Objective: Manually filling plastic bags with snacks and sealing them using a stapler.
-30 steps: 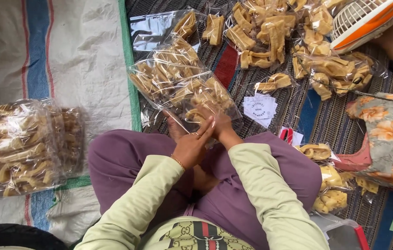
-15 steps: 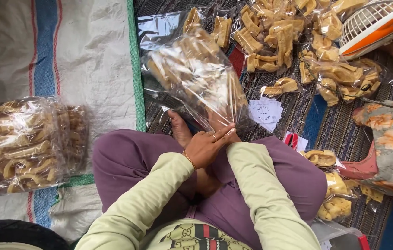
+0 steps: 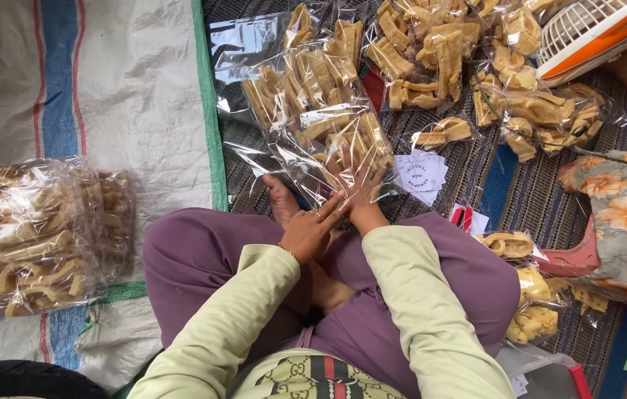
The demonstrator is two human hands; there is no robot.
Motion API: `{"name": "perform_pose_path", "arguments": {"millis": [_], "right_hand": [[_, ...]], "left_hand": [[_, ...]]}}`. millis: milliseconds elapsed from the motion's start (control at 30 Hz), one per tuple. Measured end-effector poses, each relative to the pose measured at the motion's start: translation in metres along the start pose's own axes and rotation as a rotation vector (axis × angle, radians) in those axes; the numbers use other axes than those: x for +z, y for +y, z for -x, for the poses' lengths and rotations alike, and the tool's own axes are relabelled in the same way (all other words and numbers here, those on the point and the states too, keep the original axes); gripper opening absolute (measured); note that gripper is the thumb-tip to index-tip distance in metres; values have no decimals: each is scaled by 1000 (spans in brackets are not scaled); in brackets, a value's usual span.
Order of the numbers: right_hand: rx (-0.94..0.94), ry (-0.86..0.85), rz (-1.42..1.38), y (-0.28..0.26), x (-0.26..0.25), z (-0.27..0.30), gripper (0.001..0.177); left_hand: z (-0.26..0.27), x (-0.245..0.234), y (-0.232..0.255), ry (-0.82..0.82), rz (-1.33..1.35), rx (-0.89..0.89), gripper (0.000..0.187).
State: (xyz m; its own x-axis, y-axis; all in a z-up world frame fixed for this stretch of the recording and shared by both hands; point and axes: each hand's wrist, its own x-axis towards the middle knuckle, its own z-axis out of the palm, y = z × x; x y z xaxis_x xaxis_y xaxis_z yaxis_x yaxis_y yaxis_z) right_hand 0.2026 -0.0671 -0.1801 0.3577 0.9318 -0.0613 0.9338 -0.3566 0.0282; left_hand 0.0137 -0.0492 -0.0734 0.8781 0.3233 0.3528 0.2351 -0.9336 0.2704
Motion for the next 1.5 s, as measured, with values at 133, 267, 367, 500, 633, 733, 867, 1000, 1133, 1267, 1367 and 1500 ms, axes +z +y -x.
{"name": "perform_pose_path", "arguments": {"millis": [133,267,367,500,633,733,867,1000,1133,1267,1367,1500], "right_hand": [[2,-117,10,6,-2,-2,88],[91,-327,50,-27,-114,16,61],[-109,-346,113,-17,-93,30,68],[-135,-373,-133,-4,-95,73,55],[-490,-527,-592,48,-159,90,39],[-323,-492,-1029,95,-221,77,36],[132,-113,-933,166,-194,36,41],[245,-116,-477,222,-99,-2,46],[316,-135,-307,212,-84,-19,58],[228,-142,-131,210,-58,-27,71],[201,-71,-50,218,-24,-26,63],[181,103,28,229,-5,-37,36]], "left_hand": [[0,7,-1,67,8,32,77],[3,6,-5,114,22,34,75],[2,10,-10,112,91,25,74],[1,-3,-14,90,145,53,75],[-1,-14,-19,33,129,100,72],[3,-25,-24,-1,113,116,67],[6,-54,-34,-63,114,83,65],[17,-68,-63,-141,91,-11,78],[5,-63,-70,-72,135,-222,74],[-2,-45,-73,-20,165,-291,70],[-3,-44,-74,-31,155,-274,69],[-4,-46,-74,-22,147,-287,72]]}}
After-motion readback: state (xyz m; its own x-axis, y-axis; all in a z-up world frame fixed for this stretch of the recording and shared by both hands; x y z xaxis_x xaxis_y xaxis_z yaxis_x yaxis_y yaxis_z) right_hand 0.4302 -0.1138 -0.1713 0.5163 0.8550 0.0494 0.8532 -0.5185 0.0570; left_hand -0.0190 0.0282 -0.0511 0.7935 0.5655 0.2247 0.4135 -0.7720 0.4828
